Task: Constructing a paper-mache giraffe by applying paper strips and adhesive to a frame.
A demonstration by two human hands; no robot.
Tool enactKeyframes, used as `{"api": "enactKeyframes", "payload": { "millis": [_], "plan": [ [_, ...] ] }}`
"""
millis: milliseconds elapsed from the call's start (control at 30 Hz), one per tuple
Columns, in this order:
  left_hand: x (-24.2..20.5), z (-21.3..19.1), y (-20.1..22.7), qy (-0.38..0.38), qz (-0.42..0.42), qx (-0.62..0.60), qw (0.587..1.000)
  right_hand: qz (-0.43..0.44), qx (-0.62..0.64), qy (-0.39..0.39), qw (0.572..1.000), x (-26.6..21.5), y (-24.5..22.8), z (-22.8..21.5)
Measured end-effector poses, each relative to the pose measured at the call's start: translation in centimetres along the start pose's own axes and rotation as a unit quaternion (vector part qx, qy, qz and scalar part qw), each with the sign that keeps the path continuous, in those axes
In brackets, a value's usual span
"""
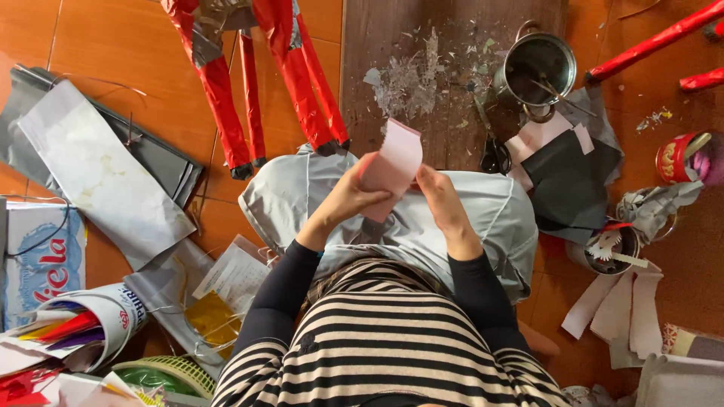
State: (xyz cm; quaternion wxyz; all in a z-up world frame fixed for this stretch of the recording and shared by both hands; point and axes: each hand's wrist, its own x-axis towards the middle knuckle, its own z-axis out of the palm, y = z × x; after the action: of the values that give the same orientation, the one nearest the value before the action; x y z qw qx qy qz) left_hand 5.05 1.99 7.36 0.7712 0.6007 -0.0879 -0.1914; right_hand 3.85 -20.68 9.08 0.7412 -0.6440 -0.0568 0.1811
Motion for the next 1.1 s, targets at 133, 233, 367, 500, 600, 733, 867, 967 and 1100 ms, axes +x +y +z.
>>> {"api": "enactKeyframes", "payload": {
  "millis": [133,233,367,500,600,733,867,967,1100],
  "plan": [
    [0.2,-1.0,-1.8,-0.044,-0.026,0.044,0.998,-0.050,0.213,0.138,0.966,2.2,2.9,0.0],
    [0.3,-2.3,-2.3,-0.034,-0.027,0.013,0.999,-0.068,0.229,0.137,0.961,1.4,3.9,-1.2],
    [0.8,-2.1,-0.6,-0.007,-0.033,-0.115,0.993,-0.051,0.001,-0.061,0.997,0.4,-1.9,0.7],
    [1.6,-0.9,0.5,-0.015,-0.038,-0.159,0.986,-0.207,-0.172,-0.031,0.963,1.8,-2.1,2.2],
    [2.2,0.1,3.1,-0.018,-0.017,-0.119,0.993,-0.251,-0.250,0.005,0.935,2.8,-2.0,2.0],
    [2.5,0.1,2.5,-0.047,0.049,-0.154,0.986,-0.038,-0.092,0.030,0.995,4.4,1.0,0.8],
    [4.1,0.0,-0.4,-0.037,0.001,-0.217,0.975,-0.027,0.228,0.178,0.957,9.2,-1.1,0.3],
    [5.8,-1.9,-10.5,0.001,-0.072,-0.046,0.996,-0.078,0.194,0.282,0.936,15.5,4.5,-5.5],
    [8.1,-3.1,-18.1,0.090,-0.113,-0.006,0.990,-0.082,0.165,0.300,0.936,20.6,11.9,-14.9]
  ]
}}
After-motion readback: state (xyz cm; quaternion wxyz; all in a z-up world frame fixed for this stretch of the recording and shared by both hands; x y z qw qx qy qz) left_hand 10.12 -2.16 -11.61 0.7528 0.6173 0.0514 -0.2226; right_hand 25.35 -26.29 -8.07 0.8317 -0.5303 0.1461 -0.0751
